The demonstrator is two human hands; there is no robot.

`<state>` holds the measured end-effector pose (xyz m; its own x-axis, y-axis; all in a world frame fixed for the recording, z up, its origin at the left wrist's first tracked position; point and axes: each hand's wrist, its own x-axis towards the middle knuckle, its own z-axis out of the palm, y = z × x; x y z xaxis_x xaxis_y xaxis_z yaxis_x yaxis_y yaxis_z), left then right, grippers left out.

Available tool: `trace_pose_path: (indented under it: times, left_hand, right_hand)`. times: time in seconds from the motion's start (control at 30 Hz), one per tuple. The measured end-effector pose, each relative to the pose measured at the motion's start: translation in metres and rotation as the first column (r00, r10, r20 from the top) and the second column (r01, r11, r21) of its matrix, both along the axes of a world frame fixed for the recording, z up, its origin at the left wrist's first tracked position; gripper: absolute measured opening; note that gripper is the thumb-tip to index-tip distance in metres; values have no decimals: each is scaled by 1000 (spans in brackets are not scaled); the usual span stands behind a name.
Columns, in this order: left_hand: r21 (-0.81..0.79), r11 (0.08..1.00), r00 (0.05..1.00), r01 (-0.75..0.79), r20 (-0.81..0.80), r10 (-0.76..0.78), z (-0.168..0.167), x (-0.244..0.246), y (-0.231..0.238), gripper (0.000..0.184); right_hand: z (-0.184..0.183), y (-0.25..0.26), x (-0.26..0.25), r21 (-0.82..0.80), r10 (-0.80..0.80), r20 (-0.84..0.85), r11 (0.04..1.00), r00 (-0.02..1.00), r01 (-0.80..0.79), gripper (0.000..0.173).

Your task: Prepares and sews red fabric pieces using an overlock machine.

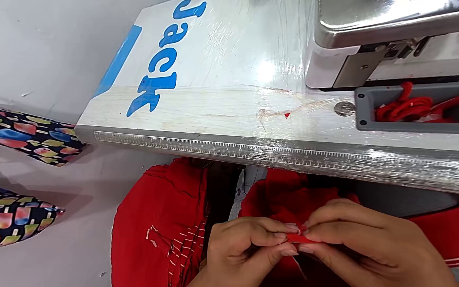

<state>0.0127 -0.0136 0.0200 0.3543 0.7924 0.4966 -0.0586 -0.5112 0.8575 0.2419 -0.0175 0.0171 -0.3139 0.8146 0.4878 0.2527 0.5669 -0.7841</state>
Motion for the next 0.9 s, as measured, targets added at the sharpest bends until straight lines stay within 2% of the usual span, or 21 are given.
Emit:
trace_pose_path:
  times: [0.23, 0.47, 0.57, 0.7, 0.8, 0.9]
  left_hand:
    - [15, 1000, 1000, -8, -5, 8, -1, -1, 0, 9]
    - [123, 989, 997, -81, 3, 82, -5, 4, -3, 10]
    - [34, 999, 999, -37, 29, 36, -4, 4, -2, 9]
    - [-125, 992, 998, 6, -57, -13, -4, -2, -1, 25]
    - [-155, 988, 998, 8, -64, -18, -5, -3, -2, 16]
    - [-168, 985, 999, 29, -27, -34, -6, -5, -4, 14]
  right_hand:
    - [4, 1, 2, 28, 1, 88, 1000, 996, -3, 18]
    - [6, 0, -1, -11, 12, 59, 1000, 998, -11, 22]
    - [2, 0, -2, 13, -4, 24, 1000, 1000, 4, 19]
    - [-6, 2, -1, 122, 19, 40, 992, 999, -24, 17]
    - [-8, 3, -2, 203, 15, 106, 978, 994, -37, 17]
    - [-5, 2, -1, 209, 31, 162, 976, 986, -65, 19]
